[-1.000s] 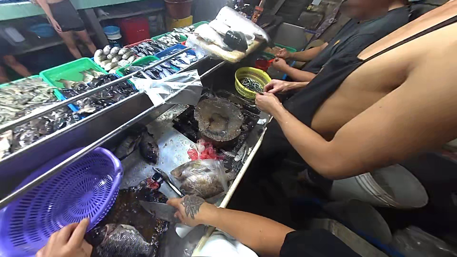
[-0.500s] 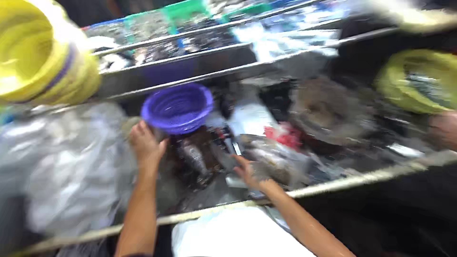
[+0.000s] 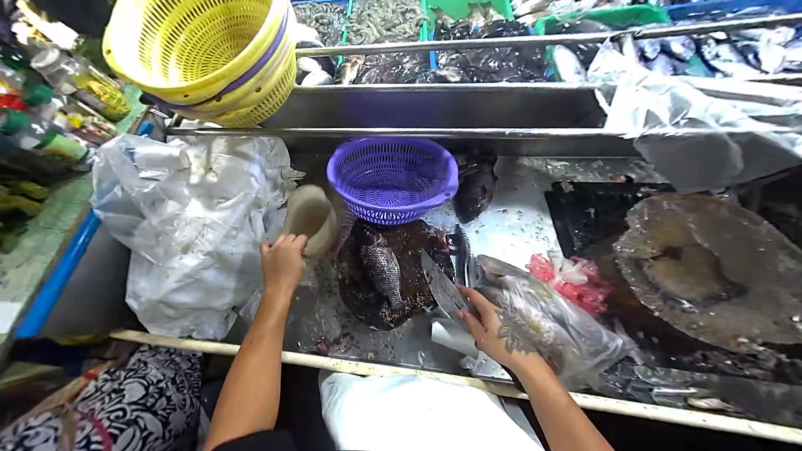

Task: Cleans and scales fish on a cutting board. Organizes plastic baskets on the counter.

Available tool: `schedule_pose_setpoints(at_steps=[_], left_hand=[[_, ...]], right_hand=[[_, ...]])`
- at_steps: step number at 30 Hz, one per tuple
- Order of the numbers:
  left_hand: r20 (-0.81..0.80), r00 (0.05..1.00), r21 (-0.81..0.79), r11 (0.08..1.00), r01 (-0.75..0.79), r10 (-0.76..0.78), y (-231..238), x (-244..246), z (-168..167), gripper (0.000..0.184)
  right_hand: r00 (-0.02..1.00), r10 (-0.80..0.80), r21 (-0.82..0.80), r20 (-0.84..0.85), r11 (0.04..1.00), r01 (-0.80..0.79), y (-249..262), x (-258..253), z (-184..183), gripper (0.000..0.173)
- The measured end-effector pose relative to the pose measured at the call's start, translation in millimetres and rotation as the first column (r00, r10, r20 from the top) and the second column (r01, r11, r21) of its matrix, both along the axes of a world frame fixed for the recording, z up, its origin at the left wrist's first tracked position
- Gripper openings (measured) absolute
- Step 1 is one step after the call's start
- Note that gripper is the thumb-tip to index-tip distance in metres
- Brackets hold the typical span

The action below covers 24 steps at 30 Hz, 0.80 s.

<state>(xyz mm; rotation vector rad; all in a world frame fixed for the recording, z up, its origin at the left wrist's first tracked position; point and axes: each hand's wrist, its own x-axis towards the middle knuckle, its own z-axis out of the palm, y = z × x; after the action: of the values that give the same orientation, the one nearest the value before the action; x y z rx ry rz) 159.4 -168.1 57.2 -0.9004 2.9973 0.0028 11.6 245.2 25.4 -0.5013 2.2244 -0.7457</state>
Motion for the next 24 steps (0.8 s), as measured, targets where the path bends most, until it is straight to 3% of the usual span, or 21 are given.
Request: schedule_pose_setpoints(at_steps=[4,7,9,12,14,16,19,24], left_hand=[[0.223,0.975,0.091,0.996,-0.018,-0.002,11.1,30.3,19.0,0.022],[0.574,0.819,0.2,0.97,-0.138,-0.002,26.6,33.2,55.2,0.024],[0.687,0.726,0.241,0.953,-0.183,-0.035,36.3,20.5,85.9,0.035],[0.441,0.895,0.19,0.982,-0.021,-0.066,59.0,-20.8,120.9,0.048],[0.143,0.974,0.12,0.98,0.158,-0.174,68.3,-66.1,106.1,0.058],[-0.024,0.93,0.105,0.924,0.367,-0.367,66.9,-117.9,70.9,0.062],[-0.032,0.845,0.156,0.832,0.532,-0.534,52.2,-154.1,41.9,0.033],[0.113,0.944,0.115,0.948,0.298,-0.31,24.9,-114.8,61.8,0.026]], right_hand=[[1.0,0.007,0.041,-0.013,0.999,-0.006,1.9,-0.8,3.9,0.053],[0.999,0.007,0.061,-0.035,0.998,-0.005,-1.0,0.0,4.3,0.053],[0.999,0.008,0.068,-0.044,0.998,-0.005,-3.0,-0.9,6.3,0.053],[0.999,0.015,0.056,-0.048,0.998,-0.013,-4.2,-1.1,6.9,0.053],[0.998,0.028,0.054,-0.059,0.998,-0.025,-6.3,-0.7,6.6,0.054],[0.993,0.055,0.065,-0.102,0.997,-0.049,-9.0,-0.1,6.6,0.054],[0.986,0.09,0.07,-0.14,0.994,-0.081,-7.6,6.1,4.9,0.054],[0.985,0.064,0.063,-0.162,0.997,-0.054,-3.7,9.4,1.2,0.052]])
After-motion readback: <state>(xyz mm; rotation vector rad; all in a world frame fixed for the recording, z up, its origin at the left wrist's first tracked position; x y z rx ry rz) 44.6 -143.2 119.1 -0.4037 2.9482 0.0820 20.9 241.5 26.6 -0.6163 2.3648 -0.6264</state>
